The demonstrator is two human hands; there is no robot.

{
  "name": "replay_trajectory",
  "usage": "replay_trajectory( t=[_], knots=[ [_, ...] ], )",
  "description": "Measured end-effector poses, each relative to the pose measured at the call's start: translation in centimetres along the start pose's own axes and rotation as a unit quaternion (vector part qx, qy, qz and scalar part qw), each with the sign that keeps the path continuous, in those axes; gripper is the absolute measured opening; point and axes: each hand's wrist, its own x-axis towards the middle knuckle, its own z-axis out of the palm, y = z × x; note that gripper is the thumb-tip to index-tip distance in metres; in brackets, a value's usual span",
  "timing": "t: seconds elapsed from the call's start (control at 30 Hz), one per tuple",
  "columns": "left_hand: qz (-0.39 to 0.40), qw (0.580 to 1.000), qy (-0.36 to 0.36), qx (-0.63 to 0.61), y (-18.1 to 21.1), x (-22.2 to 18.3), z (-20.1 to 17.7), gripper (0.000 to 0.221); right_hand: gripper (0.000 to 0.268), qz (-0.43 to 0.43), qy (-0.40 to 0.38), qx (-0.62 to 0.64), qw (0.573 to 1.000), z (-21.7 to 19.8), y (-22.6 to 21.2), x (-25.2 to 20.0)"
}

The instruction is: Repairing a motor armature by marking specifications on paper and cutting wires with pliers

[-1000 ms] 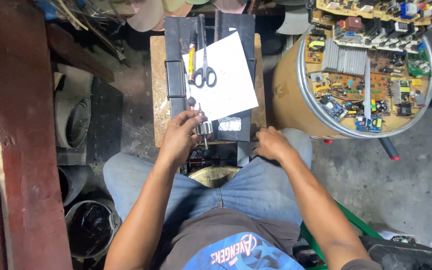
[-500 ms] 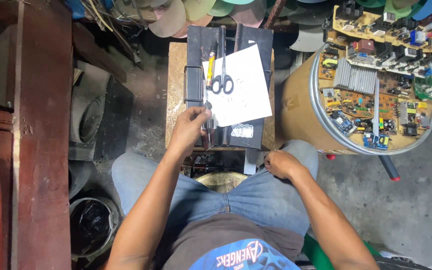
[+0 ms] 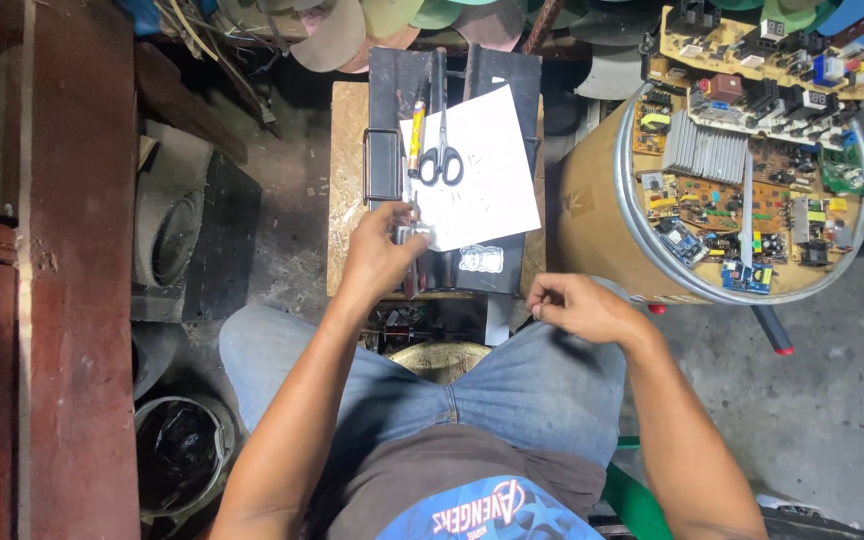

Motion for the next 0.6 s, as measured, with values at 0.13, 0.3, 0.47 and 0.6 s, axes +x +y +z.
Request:
replay_trajectory(
  t=[0.13,0.3,0.47,0.6],
  knots=[
    [0.008,1.0,-0.006,0.012,0.2,0.2,0.5,0.05,0.006,-0.07,0.019,0.059,0.996,-1.0,-3.2,-0.6],
    [0.027,0.997,0.011,0.076,0.3,0.7,1.0,0.047,0.01,-0.16,0.073,0.266,0.948,-1.5,-7.1,-0.2],
    [0.015,0.992,0.056,0.111,-1.7,2.2,1.0,0.047,0.01,-0.158,0.094,0.277,0.943,-1.9,-10.1,0.9],
    [0.0,0.99,0.057,0.13,-1.6,1.9,0.2,0.05,0.012,-0.161,0.081,0.235,0.955,-2.1,-11.4,1.5]
  ],
)
